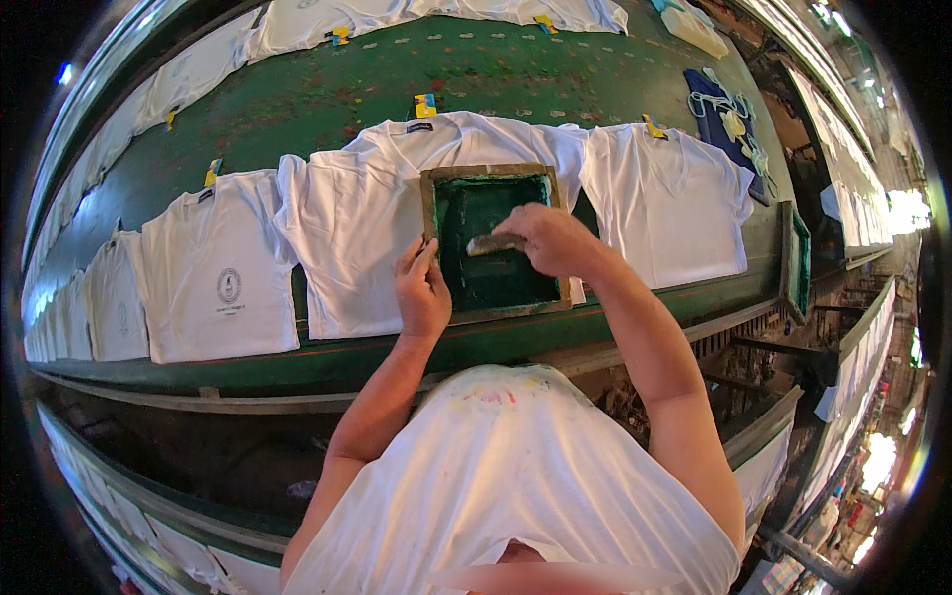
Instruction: The person uses a screen printing frame and squeegee to apply green ink onto white t-shirts laid out on a green workbench. They repeatedly position the frame, pull the squeegee across the screen, and lift the frame to move to the next shirt.
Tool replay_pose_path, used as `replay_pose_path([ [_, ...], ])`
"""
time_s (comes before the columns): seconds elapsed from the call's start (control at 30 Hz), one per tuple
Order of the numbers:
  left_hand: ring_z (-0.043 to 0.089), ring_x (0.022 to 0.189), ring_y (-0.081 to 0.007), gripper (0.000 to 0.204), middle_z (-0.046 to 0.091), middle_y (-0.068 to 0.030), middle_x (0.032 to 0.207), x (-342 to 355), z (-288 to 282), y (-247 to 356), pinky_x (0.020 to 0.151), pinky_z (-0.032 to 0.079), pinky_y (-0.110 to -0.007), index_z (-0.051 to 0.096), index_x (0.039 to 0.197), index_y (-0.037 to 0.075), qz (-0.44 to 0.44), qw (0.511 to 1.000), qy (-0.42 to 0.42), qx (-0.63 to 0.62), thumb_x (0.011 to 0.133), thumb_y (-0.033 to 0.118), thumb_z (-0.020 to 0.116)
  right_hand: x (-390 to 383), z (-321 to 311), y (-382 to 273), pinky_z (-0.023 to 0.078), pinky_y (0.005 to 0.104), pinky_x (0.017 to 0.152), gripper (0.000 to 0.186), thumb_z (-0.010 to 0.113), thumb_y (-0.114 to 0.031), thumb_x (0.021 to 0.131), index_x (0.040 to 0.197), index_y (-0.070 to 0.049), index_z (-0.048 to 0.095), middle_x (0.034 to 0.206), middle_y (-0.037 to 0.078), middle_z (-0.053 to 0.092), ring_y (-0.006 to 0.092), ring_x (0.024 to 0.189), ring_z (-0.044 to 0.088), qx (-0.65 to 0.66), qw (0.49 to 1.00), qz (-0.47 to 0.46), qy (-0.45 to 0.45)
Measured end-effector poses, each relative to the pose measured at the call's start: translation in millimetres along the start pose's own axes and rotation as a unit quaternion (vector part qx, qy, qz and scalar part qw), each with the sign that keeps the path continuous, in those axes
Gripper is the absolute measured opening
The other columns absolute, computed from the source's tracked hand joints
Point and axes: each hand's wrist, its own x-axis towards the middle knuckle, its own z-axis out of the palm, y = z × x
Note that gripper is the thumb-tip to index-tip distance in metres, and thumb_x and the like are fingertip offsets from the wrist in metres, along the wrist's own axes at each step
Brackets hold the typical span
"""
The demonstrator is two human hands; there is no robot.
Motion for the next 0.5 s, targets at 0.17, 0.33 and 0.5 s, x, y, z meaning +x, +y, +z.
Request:
replay_pose_path([
  [0.17, 0.067, 0.119, -0.0422, 0.040, 0.070, -0.0214, 0.135, 2, -4, 6, 0.106, 0.052, -0.052, 0.077, 0.132, 0.002, 0.021, 0.999, -0.024, 0.036, 0.094, -0.006, 0.068, 38, -4, 22, 0.055, 0.0510, 0.105, 0.038, 0.065, 0.003, 0.092, 0.126, -0.007, 0.079, 0.119, 0.020, 0.076, 0.0426, 0.119, 0.070, -0.053, 0.996, 0.002, 0.074],
  [0.33, 0.064, 0.121, -0.0401, 0.041, 0.069, -0.0171, 0.134, 7, -10, 16, 0.105, 0.050, -0.052, 0.076, 0.133, 0.004, 0.031, 0.992, -0.051, 0.116, 0.093, -0.002, 0.070, 41, 5, 29, 0.055, 0.0503, 0.105, 0.045, 0.060, 0.006, 0.089, 0.128, -0.007, 0.078, 0.117, 0.019, 0.076, 0.0415, 0.118, 0.071, -0.091, 0.989, 0.018, 0.111],
  [0.5, 0.064, 0.118, -0.0374, 0.042, 0.069, -0.0133, 0.126, 15, -19, 26, 0.102, 0.050, -0.050, 0.078, 0.133, 0.007, 0.043, 0.975, -0.104, 0.192, 0.092, 0.003, 0.070, 27, 13, 20, 0.055, 0.0482, 0.103, 0.048, 0.061, 0.007, 0.086, 0.129, -0.008, 0.078, 0.113, 0.017, 0.076, 0.0399, 0.113, 0.070, -0.108, 0.987, 0.004, 0.119],
])
